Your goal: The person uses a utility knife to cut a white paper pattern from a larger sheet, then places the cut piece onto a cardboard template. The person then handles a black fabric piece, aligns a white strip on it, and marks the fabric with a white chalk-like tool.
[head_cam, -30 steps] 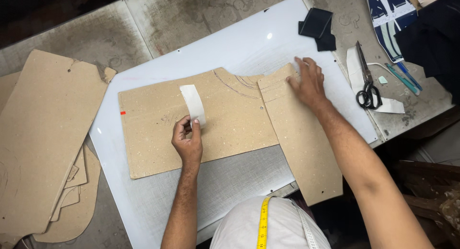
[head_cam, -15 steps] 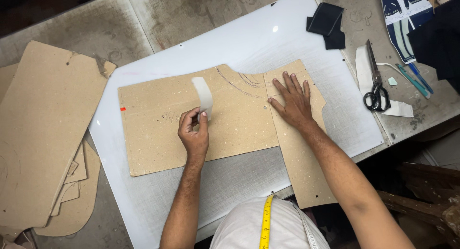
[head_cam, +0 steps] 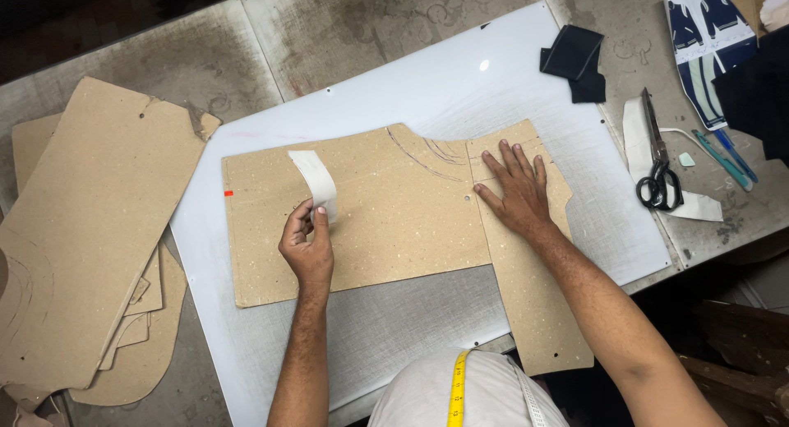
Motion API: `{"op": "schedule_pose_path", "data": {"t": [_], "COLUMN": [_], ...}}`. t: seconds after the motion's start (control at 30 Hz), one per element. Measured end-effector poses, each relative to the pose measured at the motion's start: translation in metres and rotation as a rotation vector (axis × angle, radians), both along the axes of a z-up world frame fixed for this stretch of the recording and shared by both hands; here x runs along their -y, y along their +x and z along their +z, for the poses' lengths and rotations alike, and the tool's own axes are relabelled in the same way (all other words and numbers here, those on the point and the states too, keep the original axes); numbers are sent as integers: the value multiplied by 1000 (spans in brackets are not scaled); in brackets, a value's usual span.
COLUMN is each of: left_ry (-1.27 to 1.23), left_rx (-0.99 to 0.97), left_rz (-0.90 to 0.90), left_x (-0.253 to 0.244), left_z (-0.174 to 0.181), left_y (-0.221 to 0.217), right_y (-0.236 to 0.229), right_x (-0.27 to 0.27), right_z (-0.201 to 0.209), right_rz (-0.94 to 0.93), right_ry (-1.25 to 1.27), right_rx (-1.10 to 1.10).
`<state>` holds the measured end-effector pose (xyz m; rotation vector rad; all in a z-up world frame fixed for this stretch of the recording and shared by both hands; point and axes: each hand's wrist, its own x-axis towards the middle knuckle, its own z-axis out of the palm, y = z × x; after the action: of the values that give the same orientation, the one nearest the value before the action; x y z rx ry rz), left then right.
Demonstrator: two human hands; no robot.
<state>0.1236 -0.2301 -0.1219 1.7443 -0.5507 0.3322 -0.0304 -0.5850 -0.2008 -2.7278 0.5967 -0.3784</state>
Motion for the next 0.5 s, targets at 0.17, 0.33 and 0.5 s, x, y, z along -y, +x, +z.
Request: {"op": "schedule_pose_path", "data": {"t": [0.17,0.33,0.5], "left_ry": [-7,393,1015], "left_rx": [-46,493,642], "left_rz": [-96,-254,-366], "left_x": [46,153,219], "left_z": [-9,-25,-45], "left_y": [1,-2,-24], "right_y": [0,-17,-24], "right_x": [2,12,28], "right_z": [-8,-6,22], "right_rz": [0,-19,-276], "right_ry": [39,314,1078], "right_rx": [11,485,492]}}
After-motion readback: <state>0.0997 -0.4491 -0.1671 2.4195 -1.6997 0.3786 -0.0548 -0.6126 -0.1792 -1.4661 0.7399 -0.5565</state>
